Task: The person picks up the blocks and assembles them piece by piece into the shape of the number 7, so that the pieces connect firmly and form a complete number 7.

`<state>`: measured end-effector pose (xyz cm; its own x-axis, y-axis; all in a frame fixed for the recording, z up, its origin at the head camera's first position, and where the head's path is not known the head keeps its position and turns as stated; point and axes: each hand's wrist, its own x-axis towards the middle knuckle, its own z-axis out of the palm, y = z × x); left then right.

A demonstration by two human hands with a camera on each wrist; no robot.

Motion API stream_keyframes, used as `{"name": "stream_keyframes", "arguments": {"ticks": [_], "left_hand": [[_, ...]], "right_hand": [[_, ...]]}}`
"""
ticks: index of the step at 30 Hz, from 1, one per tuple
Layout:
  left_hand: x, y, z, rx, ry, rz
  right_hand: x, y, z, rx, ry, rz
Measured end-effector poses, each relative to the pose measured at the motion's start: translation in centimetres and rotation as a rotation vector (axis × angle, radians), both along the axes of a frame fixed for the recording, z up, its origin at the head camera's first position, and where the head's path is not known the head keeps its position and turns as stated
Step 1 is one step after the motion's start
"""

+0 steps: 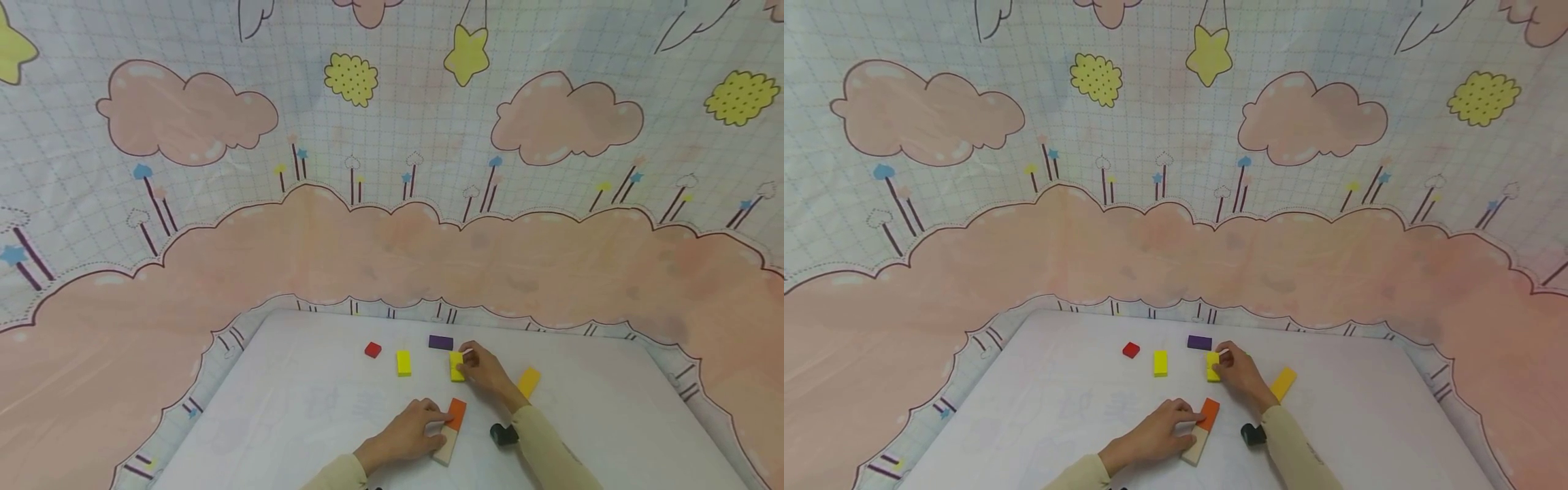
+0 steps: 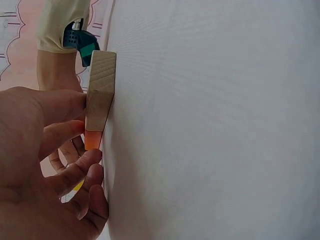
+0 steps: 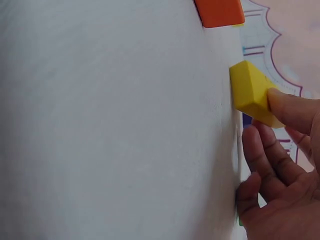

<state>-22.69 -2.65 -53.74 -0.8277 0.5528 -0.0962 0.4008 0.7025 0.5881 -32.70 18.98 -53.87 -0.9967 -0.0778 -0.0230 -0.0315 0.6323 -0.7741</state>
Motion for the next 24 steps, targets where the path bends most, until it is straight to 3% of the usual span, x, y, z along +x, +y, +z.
{"name": "stream_keyframes", "arguments": {"ticks": [8, 17, 24], "left_hand": [[0.0, 0.0, 0.0, -0.003, 0.000, -0.003], [0.2, 0.0, 0.0, 0.002, -0.012, 0.003], [0.1, 0.0, 0.2, 0.008, -0.019, 0.003]], "right_hand": [[0.2, 0.5, -0.4, -0.019, 0.012, -0.023], [1.0, 1.2, 0.1, -0.129, 0.016, -0.047], [2.1, 1.5, 0.3, -0.093, -0.001, -0.068]]}}
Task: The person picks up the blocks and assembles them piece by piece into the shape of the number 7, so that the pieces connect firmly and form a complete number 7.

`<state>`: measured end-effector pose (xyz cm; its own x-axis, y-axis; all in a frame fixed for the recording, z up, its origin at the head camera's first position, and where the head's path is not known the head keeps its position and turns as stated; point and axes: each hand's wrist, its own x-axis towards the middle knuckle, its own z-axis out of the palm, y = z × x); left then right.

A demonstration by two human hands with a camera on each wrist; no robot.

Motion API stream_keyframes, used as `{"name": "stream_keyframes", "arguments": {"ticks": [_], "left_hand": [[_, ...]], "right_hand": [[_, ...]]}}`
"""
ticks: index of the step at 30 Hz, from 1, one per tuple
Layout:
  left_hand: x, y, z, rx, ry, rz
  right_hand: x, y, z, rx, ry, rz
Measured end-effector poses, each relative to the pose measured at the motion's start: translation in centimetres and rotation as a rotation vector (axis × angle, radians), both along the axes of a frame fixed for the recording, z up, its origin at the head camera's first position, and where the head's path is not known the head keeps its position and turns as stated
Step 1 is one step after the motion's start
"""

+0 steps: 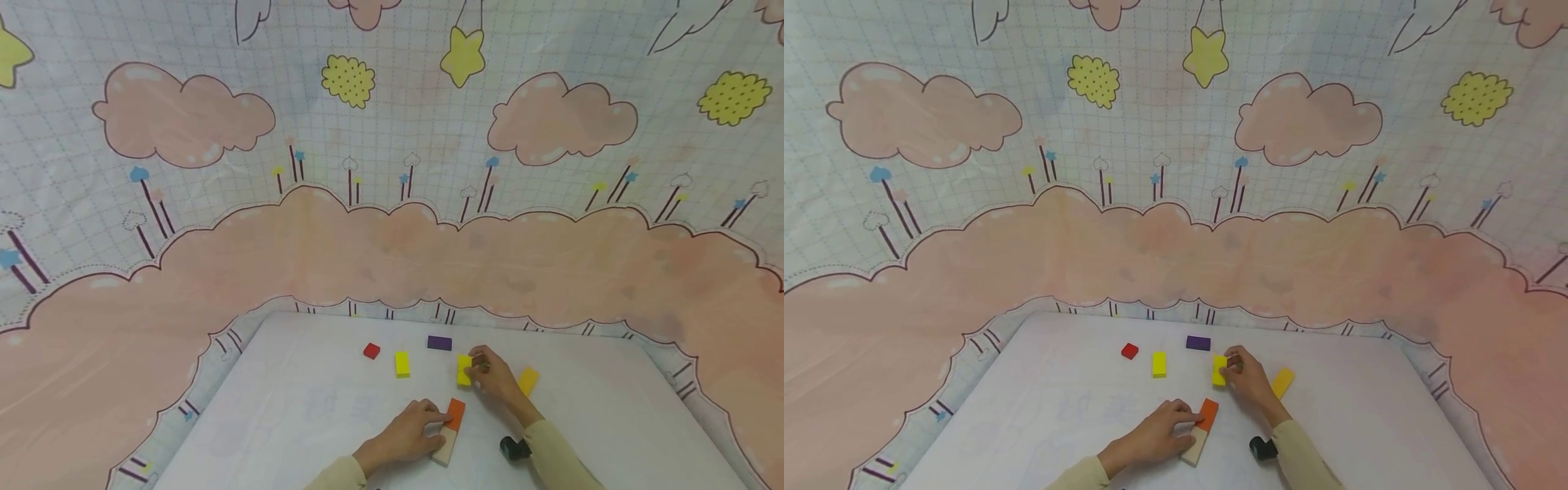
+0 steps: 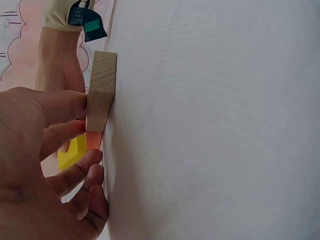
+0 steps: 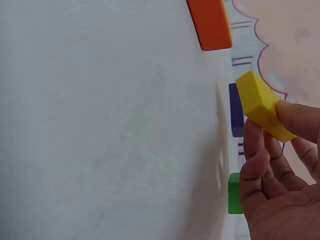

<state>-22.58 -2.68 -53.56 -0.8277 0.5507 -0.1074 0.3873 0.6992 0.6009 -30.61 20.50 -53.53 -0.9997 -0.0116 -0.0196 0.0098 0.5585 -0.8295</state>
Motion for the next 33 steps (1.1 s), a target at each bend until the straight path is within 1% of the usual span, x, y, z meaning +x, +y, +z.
{"name": "stream_keyframes", "arguments": {"ticks": [7, 11, 20, 25, 33], "left_hand": [[0.0, 0.0, 0.0, -0.009, 0.014, -0.007], [0.0, 0.0, 0.1, -0.012, 0.008, -0.001], [0.0, 0.0, 0.0, -0.009, 0.010, -0.002], [0.0, 0.1, -0.1, -0.019, 0.013, 0.000], [0.1, 0.2, -0.1, -0.017, 0.002, 0.009]], "right_hand": [[0.9, 0.3, -0.1, -0.018, -0.006, -0.006], [1.2, 0.2, 0.0, -0.019, -0.018, -0.018], [1.6, 0.2, -0.2, -0.046, -0.021, -0.034], [1.9, 0.2, -0.1, -0.030, -0.014, -0.035], [2.2, 0.2, -0.5, -0.031, -0.038, -0.048]]}}
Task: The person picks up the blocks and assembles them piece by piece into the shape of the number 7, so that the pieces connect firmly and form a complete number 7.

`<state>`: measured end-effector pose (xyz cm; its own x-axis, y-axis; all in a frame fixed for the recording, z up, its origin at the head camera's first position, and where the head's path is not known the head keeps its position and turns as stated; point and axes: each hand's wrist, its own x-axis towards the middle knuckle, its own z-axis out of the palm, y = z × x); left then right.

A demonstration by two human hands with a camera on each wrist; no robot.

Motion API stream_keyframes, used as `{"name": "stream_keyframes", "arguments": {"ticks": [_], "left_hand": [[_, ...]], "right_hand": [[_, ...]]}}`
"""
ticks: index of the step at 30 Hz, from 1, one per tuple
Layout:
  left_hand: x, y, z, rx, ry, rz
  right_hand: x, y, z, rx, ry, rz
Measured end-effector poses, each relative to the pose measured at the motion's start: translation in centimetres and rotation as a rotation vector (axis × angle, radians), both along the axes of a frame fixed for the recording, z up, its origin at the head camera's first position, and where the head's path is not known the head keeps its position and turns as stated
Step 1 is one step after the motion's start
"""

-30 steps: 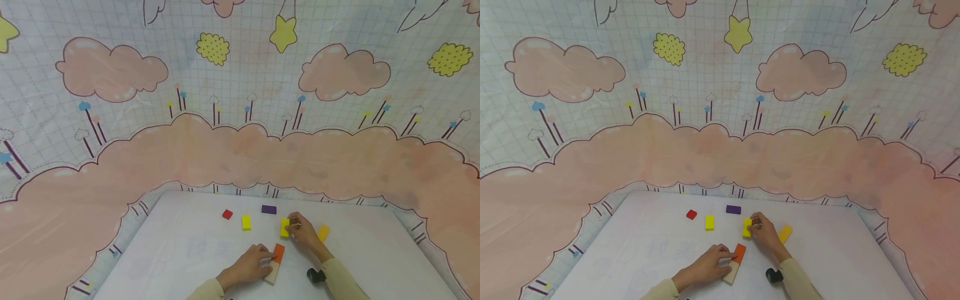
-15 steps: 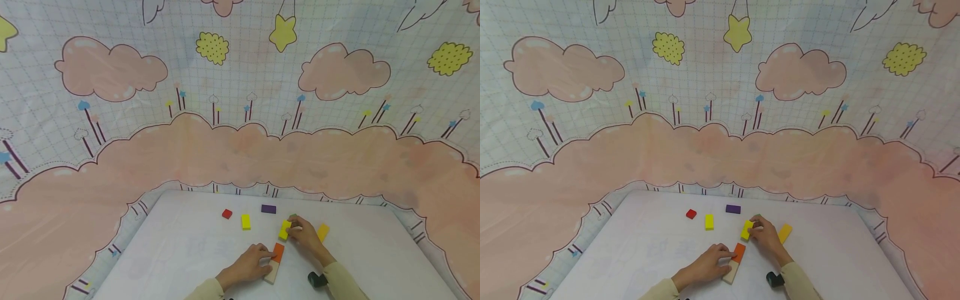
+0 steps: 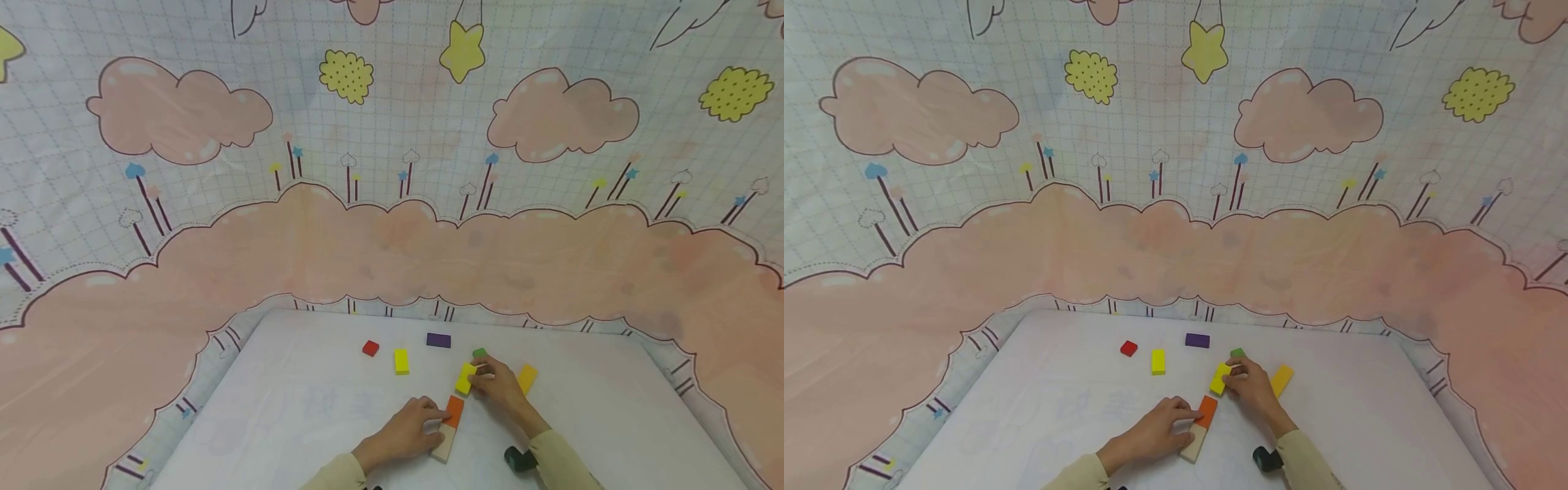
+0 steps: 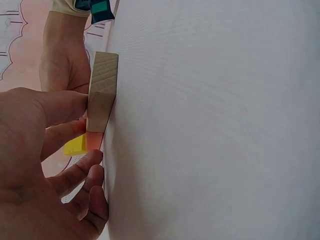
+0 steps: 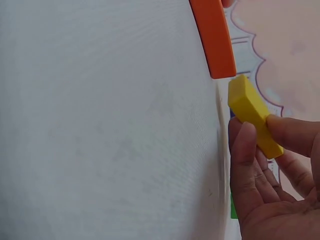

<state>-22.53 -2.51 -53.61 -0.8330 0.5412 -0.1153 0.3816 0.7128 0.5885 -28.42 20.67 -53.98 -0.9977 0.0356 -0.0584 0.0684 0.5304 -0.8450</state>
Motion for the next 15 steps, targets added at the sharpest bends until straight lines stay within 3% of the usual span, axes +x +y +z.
{"name": "stream_keyframes", "arguments": {"ticks": [15], "left_hand": [[-0.05, 0.02, -0.15, -0.005, 0.015, -0.004]], "right_hand": [[0.33, 0.10, -0.20, -0.077, -0.040, 0.028]]}}
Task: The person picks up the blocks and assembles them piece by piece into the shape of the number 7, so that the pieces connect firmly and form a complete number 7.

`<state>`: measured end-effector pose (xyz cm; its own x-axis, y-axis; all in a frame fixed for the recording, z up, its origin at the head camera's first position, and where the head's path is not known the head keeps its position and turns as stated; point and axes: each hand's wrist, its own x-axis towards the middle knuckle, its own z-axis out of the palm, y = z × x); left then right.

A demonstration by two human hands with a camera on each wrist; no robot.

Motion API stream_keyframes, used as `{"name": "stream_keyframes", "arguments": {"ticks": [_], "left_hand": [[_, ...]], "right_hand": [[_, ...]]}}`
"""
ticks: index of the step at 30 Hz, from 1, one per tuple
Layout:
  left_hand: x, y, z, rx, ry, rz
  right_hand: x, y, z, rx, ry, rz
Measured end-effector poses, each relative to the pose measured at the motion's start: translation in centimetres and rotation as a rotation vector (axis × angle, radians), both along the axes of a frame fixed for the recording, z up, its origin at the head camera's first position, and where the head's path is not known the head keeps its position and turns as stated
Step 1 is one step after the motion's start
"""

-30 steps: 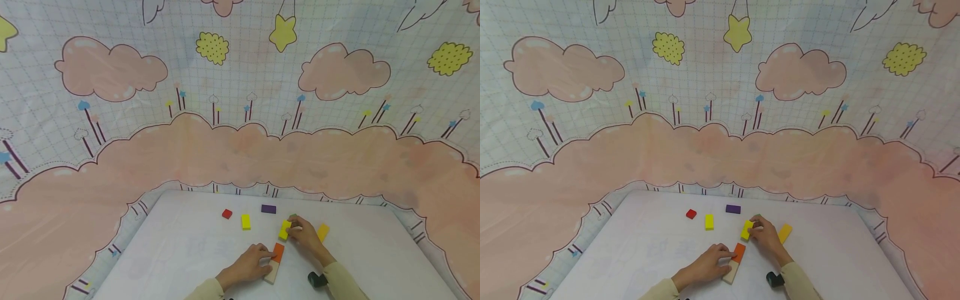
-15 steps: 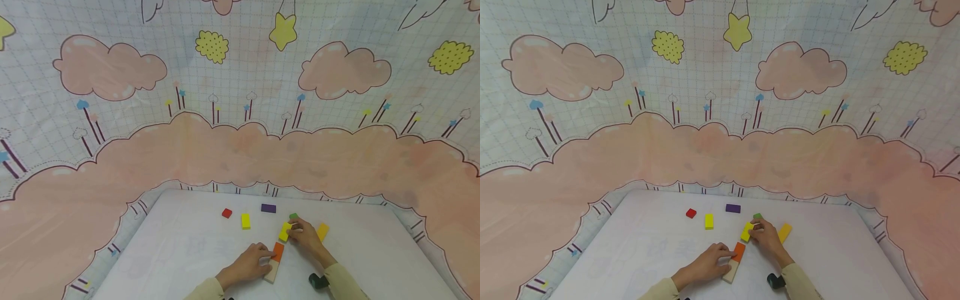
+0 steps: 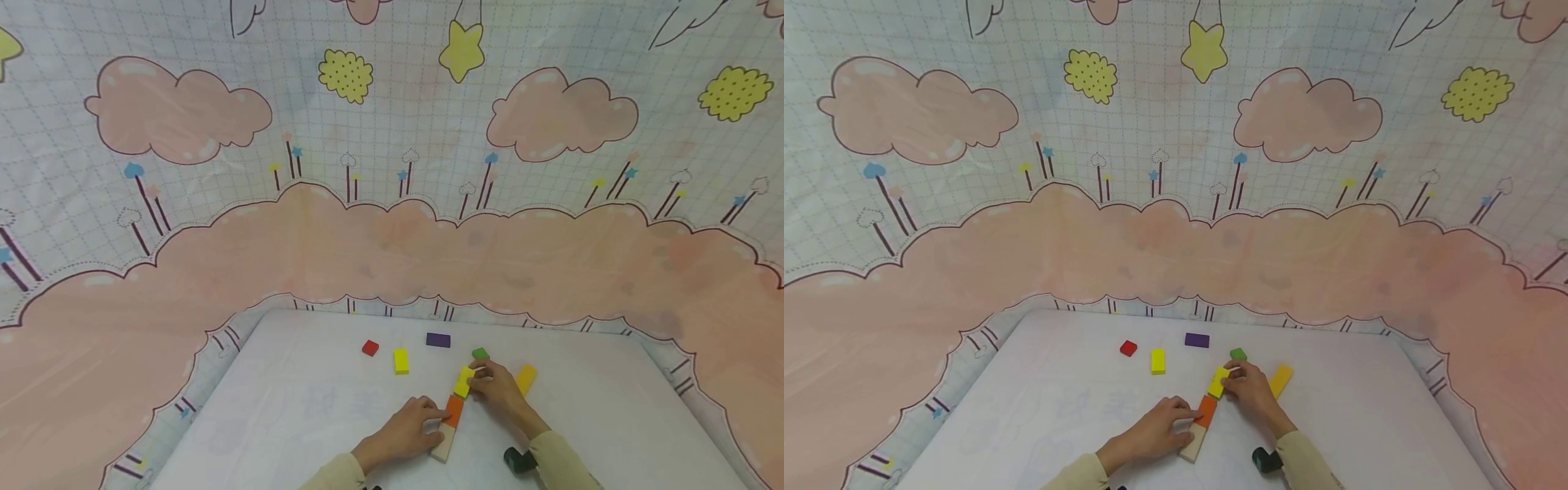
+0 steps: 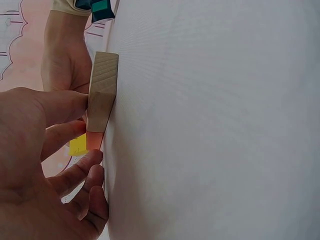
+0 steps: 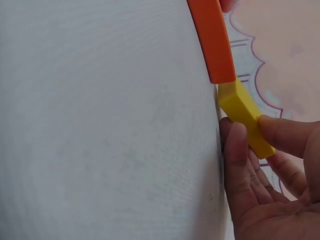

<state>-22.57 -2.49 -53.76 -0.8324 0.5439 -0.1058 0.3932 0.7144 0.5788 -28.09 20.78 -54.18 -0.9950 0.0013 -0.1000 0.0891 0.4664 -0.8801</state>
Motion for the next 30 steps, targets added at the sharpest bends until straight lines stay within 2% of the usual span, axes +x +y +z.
{"name": "stream_keyframes", "arguments": {"ticks": [7, 20, 30], "left_hand": [[0.02, -0.15, 0.18, 0.005, 0.008, -0.003], [0.02, -0.08, -0.07, 0.014, 0.000, -0.007], [-0.07, -0.13, -0.10, 0.009, 0.008, -0.007]], "right_hand": [[-0.04, -0.11, -0.10, 0.021, 0.008, -0.003], [0.09, -0.36, -0.14, 0.151, 0.051, 0.012], [0.02, -0.40, -0.15, 0.228, 0.027, 0.023]]}}
